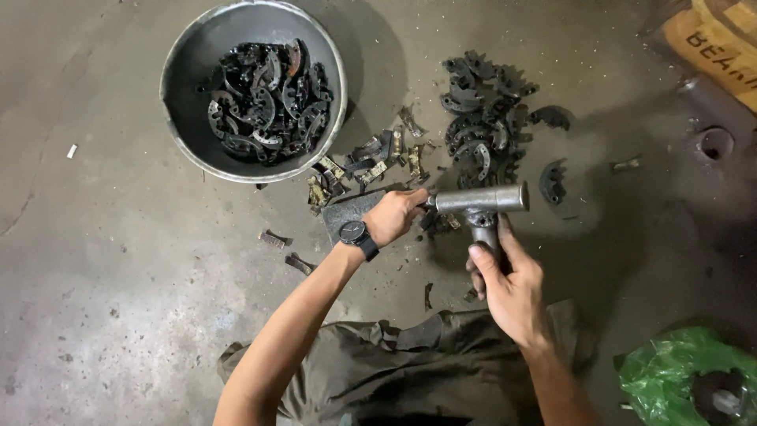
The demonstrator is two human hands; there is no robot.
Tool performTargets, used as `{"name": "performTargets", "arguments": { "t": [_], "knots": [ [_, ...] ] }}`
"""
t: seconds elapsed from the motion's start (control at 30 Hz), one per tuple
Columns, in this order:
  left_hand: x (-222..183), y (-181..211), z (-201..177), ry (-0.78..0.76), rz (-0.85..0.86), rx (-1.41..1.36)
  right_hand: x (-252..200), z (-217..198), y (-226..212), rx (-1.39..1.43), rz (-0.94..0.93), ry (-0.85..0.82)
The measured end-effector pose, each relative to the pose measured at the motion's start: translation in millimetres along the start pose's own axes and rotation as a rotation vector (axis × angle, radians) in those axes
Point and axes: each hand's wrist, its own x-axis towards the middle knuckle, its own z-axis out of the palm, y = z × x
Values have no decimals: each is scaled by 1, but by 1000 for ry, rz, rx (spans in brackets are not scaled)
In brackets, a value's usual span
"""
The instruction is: The person sits on the workshop floor and uses a hammer to strike small metal parts, including chain links and sprocket-like pieces, placed on a small metal block, breaking them apart. They handle the pieces one at a time, repositioning them on the block, and set broken pieces aside among piles of similar parts.
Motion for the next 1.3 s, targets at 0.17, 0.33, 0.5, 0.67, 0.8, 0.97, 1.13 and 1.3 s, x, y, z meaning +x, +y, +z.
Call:
{"name": "performTargets", "arguments": {
  "t": [0.17,0.33,0.5,0.67,0.8,0.97,1.13,1.3],
  "knots": [
    [3,10,-5,-55,-113,-38,13,4,36,-415,-106,38],
    [-4,-12,5,-68,-11,59,15,-5,-7,-509,246,-128],
    [6,2,-4,3,129,-43,6,8,2,-471,-600,262],
    [1,-15,4,-88,-1,41,26,-7,-4,-482,-78,-15],
    [-2,-21,6,-61,48,49,7,-5,-30,-342,-234,232],
    [-24,-24,15,56,59,25,23,4,-9,-466,-347,11],
    [-30,-10,8,89,-92,-103,12,-2,-15,-431,-141,-112],
    [-28,-8,-12,382,-362,-136,12,0,-15,-344,-179,19]
  ]
}}
